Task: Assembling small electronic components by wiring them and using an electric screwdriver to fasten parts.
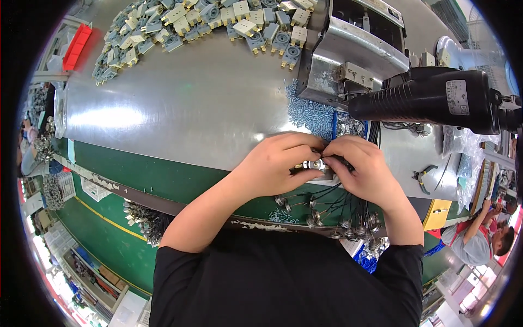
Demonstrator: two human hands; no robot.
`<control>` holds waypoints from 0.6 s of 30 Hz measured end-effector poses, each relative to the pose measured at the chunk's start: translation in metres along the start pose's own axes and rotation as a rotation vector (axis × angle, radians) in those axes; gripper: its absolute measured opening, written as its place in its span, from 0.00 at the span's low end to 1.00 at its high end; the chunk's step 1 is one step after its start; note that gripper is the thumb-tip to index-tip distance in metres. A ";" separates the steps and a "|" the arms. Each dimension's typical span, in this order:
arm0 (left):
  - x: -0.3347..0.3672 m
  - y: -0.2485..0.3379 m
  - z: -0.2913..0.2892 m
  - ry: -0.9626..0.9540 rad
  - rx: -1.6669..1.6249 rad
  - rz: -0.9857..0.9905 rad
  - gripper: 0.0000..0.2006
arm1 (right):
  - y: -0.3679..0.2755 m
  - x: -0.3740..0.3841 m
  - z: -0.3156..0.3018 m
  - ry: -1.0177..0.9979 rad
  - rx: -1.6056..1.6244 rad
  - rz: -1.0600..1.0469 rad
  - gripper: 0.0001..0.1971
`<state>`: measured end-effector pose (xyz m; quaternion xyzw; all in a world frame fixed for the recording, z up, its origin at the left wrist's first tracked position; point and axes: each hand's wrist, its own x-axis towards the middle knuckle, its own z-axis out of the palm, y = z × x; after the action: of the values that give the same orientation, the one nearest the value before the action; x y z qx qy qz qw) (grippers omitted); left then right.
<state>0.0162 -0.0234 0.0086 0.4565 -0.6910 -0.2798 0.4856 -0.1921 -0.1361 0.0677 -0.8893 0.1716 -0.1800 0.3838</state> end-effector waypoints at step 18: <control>0.016 0.003 -0.007 -0.072 0.179 0.082 0.15 | 0.000 0.007 -0.041 0.928 0.346 -0.228 0.51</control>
<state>0.0200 -0.0363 0.0206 0.4590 -0.7483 -0.2132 0.4288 -0.2042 -0.1641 0.0952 -0.6521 0.1936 -0.6228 0.3866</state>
